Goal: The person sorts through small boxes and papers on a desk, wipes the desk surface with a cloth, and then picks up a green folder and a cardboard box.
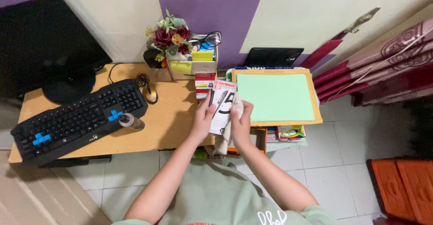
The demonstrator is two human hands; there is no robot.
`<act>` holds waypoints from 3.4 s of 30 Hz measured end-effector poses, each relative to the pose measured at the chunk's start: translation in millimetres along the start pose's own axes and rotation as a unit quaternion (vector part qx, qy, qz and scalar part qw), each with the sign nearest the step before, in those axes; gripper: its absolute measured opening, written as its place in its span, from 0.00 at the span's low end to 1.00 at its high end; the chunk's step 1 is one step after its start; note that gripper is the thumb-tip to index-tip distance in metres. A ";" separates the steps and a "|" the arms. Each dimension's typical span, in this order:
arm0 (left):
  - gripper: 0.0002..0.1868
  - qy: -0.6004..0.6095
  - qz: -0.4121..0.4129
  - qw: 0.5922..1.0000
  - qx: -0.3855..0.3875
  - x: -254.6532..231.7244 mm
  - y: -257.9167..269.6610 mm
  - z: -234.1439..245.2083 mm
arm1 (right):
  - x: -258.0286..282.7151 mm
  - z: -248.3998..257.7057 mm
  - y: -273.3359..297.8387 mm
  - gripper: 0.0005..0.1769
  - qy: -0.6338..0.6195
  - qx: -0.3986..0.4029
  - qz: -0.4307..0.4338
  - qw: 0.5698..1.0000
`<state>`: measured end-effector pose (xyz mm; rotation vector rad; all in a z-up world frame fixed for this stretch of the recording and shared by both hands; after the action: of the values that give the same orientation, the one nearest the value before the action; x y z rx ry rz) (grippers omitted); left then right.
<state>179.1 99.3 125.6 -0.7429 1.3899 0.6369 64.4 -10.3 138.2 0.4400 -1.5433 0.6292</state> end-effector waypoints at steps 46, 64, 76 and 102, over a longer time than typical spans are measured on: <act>0.31 0.293 0.189 0.906 0.239 40.7 36.1 122.4 | 57.8 -142.5 19.8 0.12 0.314 -0.081 0.173 0.930; 0.28 0.444 0.200 0.856 0.174 22.8 36.7 171.3 | 58.3 -178.2 25.4 0.12 0.309 0.010 0.182 0.934; 0.26 0.467 0.067 0.882 0.000 8.4 18.4 164.6 | 55.3 -173.6 79.2 0.13 0.158 0.163 0.253 0.940; 0.37 -0.065 0.091 0.993 0.025 23.4 92.4 109.9 | 38.5 -85.5 70.8 0.15 0.208 0.280 0.284 0.893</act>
<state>178.4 242.0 97.4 -0.5287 1.3580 0.7755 83.7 101.8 167.5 0.2446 -1.0449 1.5438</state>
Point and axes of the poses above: each hand's wrist, its own y-axis away from the middle knuckle, its own z-axis out of the back of the hand, x = y × z, the point moved 6 cm from there along -y, towards the middle knuckle, and after that the axes turned 5 degrees about -y, right-handed, at the moved point
